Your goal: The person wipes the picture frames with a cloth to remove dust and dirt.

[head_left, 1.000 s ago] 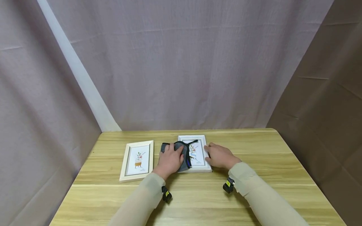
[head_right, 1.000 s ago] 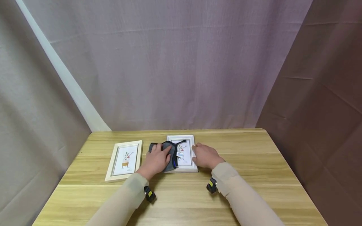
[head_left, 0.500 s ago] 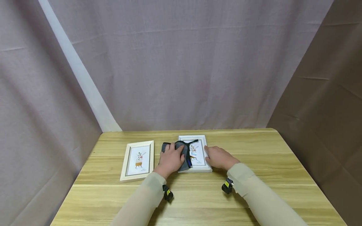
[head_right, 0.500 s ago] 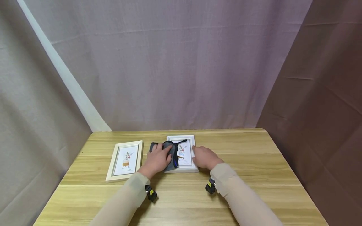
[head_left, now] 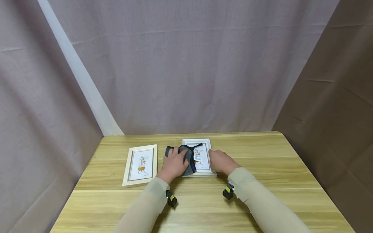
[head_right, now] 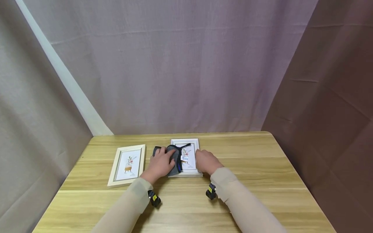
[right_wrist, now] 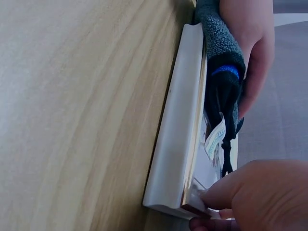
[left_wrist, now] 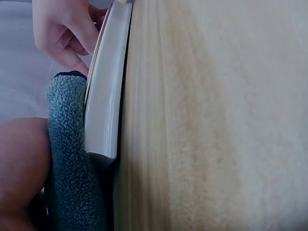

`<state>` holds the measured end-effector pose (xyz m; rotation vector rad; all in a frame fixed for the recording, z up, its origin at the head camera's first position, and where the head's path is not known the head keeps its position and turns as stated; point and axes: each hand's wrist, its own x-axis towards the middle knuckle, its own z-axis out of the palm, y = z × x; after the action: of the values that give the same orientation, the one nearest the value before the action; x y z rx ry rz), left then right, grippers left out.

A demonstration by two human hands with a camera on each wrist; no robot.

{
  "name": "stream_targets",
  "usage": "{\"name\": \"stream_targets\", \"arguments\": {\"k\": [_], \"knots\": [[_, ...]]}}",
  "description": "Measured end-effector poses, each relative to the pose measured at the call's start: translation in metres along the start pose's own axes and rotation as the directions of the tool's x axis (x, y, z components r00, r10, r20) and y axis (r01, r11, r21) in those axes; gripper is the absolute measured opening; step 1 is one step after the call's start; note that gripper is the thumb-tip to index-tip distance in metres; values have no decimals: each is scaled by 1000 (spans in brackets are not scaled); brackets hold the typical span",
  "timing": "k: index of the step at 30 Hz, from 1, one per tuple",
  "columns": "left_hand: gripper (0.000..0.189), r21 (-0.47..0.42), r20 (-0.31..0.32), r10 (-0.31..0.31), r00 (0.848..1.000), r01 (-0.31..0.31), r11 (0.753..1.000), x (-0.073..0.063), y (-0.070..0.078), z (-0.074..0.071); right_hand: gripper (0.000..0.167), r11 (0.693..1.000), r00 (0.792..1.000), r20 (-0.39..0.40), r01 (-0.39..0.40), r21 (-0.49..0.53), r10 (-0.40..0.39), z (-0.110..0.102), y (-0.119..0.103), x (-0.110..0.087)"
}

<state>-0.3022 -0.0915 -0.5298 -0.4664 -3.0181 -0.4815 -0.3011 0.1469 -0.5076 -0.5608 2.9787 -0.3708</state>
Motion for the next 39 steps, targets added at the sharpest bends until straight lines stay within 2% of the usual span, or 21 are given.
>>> {"name": "stream_targets", "arguments": {"k": [10,16,21,30,34,39], "knots": [[51,13,5,1,1000,-1,1000,-5,1,-1,52,998,998,-5,-55,18,55,2,-4,1],[52,17,28,1,1000,-1,1000,-15,4,-4,44,997,997,11,-75,9,75,1,-5,2],[52,9,28,13,1000,-13,1000,-22,5,-5,44,995,995,28,-98,24,97,-1,-6,1],[50,1,34,25,999,-25,1000,-38,9,-5,48,995,995,29,-91,27,90,1,-6,0],[50,15,44,32,999,-33,999,-45,10,-6,46,996,996,29,-89,22,89,1,-5,1],[50,31,42,38,998,-40,999,-52,11,-8,34,997,997,13,-77,9,77,1,-5,0]]}}
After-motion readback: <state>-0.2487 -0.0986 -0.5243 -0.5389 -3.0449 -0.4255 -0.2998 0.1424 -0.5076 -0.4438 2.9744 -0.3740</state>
